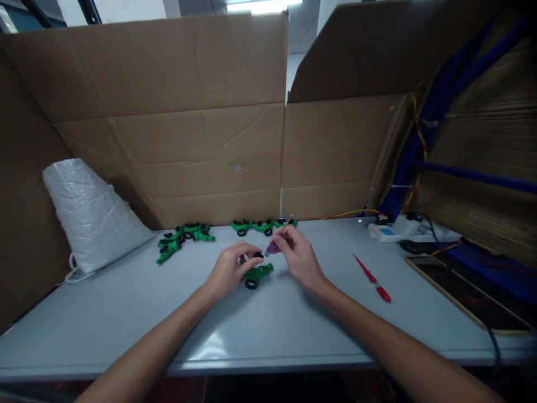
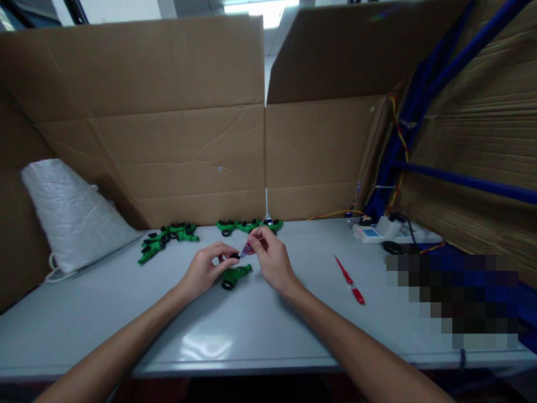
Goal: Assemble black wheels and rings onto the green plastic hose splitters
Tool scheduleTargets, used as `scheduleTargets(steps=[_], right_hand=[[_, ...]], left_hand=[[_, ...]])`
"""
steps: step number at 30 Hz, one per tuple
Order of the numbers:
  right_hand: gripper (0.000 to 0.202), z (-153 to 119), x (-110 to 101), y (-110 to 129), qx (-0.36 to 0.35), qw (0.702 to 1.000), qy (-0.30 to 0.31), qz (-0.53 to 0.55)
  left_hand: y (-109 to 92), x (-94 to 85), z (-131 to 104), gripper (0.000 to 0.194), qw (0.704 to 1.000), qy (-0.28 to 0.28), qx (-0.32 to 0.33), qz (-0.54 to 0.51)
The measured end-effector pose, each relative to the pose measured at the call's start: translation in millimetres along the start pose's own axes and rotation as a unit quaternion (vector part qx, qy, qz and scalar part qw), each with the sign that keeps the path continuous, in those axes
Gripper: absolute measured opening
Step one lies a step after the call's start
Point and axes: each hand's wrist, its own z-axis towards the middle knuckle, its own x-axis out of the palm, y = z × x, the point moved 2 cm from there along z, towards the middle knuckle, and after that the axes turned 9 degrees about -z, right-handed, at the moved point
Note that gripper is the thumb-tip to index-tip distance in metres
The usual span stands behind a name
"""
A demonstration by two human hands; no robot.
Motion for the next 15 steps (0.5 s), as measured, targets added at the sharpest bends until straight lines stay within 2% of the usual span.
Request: scheduleTargets(steps=[6, 11, 15], right_hand=[[0.034, -5, 2, 3, -0.013, 1.0, -0.009, -0.014], [0.031, -9, 2, 5, -0.025, 0.998, -0.054, -0.021], [0.033, -11, 7, 1, -0.016, 0.999, -0.03, -0.024]], left_hand=[[1, 2.2, 0, 0.024, 1.0, 0.006, 0.001, 0.0], [4, 3.3, -1, 0.022, 1.0, 0.005, -0.008, 0.002], [4, 3.0, -2, 0.023, 1.0, -0.002, -0.003, -0.002]])
